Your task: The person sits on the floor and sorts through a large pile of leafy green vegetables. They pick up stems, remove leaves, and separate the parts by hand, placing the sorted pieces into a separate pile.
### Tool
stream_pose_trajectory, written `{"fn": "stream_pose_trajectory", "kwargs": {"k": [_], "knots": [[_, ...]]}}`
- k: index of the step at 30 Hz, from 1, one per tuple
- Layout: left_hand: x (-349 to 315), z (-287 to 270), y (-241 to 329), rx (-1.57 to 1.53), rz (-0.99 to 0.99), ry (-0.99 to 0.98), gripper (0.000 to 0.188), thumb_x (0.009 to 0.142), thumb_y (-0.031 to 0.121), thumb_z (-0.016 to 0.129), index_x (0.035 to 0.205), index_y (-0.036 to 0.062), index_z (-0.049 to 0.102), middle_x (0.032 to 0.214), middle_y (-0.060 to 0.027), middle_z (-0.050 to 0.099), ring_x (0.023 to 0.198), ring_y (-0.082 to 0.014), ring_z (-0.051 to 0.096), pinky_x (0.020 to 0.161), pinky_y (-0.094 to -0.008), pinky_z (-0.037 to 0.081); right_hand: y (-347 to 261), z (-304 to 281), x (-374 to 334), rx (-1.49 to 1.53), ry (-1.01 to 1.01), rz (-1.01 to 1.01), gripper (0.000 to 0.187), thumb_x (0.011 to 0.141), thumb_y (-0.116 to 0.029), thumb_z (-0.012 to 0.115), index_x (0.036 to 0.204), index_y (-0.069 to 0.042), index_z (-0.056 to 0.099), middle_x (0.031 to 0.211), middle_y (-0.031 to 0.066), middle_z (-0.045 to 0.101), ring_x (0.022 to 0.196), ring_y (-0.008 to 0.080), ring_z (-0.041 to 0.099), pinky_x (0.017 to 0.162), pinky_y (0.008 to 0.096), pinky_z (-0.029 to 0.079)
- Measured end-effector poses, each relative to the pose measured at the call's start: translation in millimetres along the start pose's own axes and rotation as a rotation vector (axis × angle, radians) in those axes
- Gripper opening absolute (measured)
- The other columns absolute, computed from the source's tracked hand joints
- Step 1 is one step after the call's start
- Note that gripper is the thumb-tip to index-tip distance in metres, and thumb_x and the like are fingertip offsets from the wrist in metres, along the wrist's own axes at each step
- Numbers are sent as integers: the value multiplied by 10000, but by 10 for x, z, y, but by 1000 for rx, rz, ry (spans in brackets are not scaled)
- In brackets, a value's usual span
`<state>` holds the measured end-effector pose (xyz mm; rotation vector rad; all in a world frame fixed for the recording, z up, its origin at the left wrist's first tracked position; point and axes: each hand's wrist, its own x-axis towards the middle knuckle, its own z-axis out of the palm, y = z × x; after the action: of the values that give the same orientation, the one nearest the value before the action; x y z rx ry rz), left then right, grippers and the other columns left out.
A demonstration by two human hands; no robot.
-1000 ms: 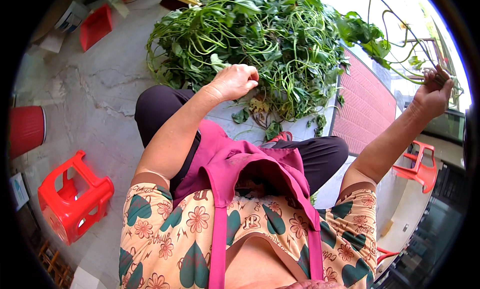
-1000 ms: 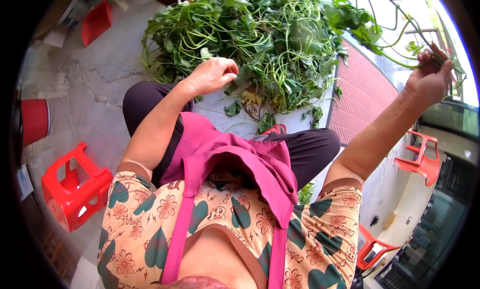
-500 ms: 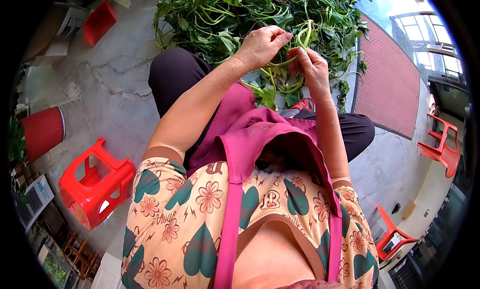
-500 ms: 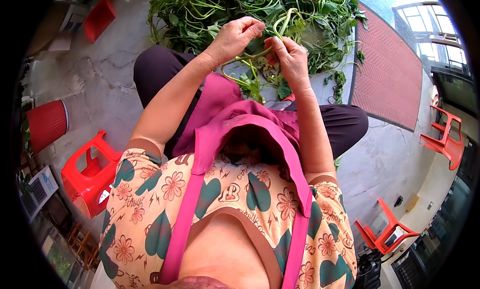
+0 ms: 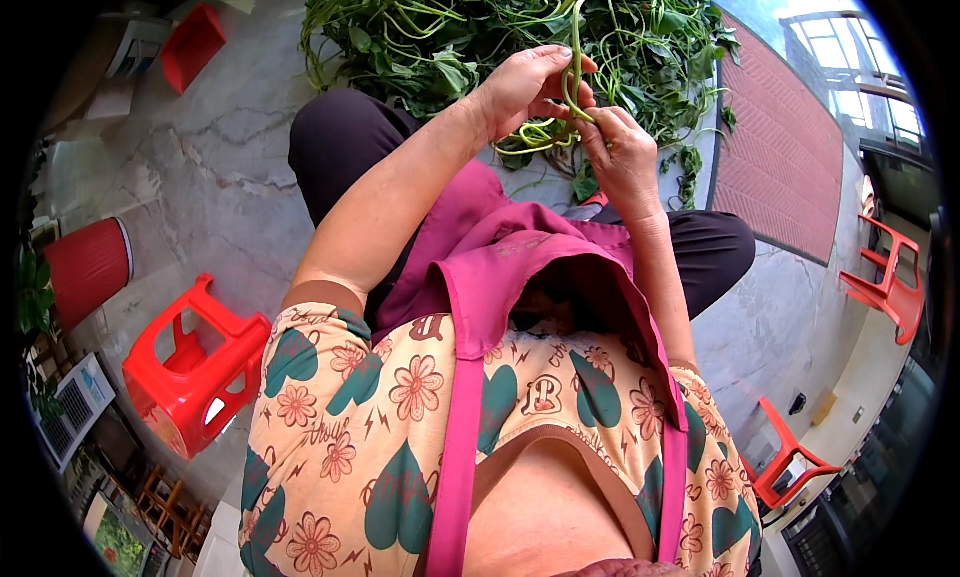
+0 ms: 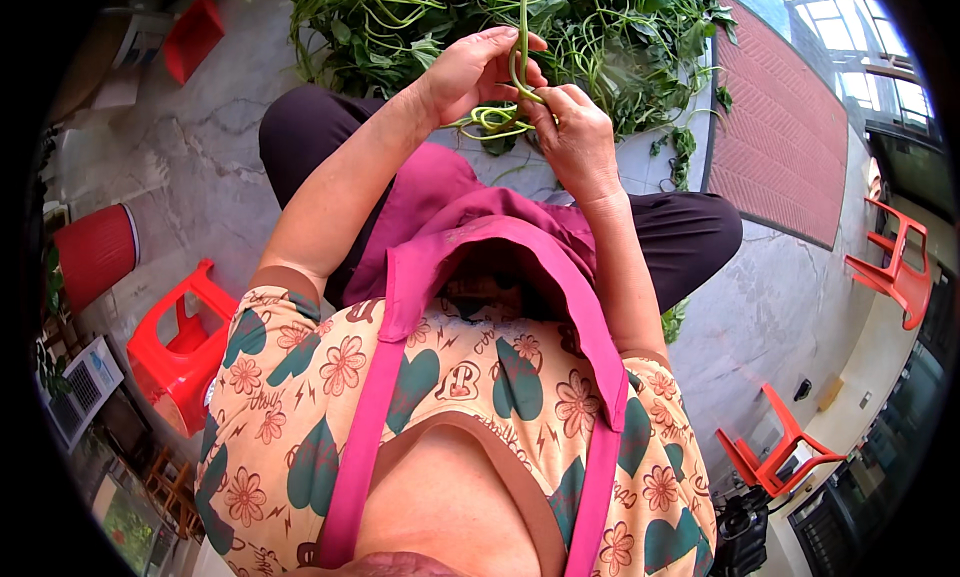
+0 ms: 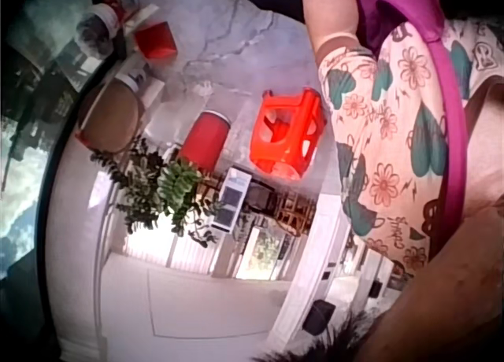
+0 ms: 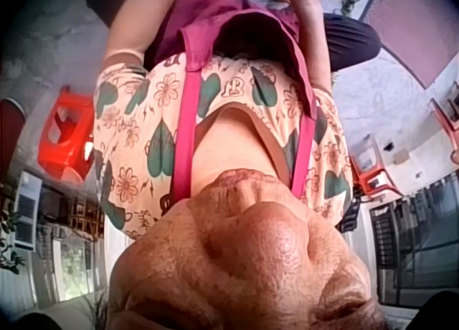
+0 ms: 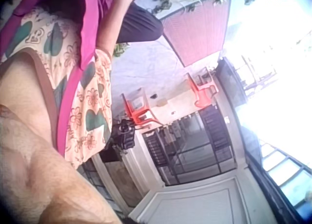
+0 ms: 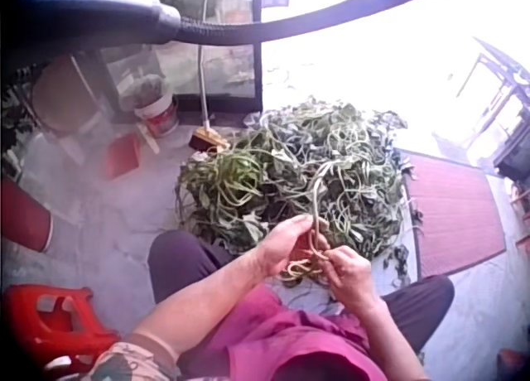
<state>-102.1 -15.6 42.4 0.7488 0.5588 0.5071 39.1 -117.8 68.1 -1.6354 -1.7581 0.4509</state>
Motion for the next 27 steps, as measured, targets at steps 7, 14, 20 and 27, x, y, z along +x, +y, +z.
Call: {"fn": "stream_pose_trajectory", "kwargs": {"k": [7,14,20,27], "knots": [[-41,107,-106,-39,-23,-55,345,969,309,308,1106,55,498,771,-24,562,715,-123,580,650,-316,533,-198,-149,51,-311,41,-72,168,771,-232,653,741,-93,563,691,54,556,569,250,562,496,358,434],[-11,113,-324,59,-12,-24,387,970,318,290,1134,30,491,913,-83,578,846,-167,590,738,-339,515,-258,31,24,-383,-195,-82,244,747,-284,660,838,-86,552,767,79,592,639,279,602,559,384,469],[-80,102,-151,-230,-113,-205,381,958,272,265,1179,17,442,1000,-134,588,928,-240,601,824,-464,495,-170,-274,39,-160,-94,117,283,856,-323,561,751,-61,583,703,96,568,604,265,561,530,370,423],[-53,81,-197,-105,-56,-216,395,824,-1,411,1218,24,430,1022,-124,587,938,-223,603,817,-437,517,-76,-207,-13,-238,-101,-2,190,862,-260,539,847,-72,557,754,91,577,659,288,585,567,377,458]]}}
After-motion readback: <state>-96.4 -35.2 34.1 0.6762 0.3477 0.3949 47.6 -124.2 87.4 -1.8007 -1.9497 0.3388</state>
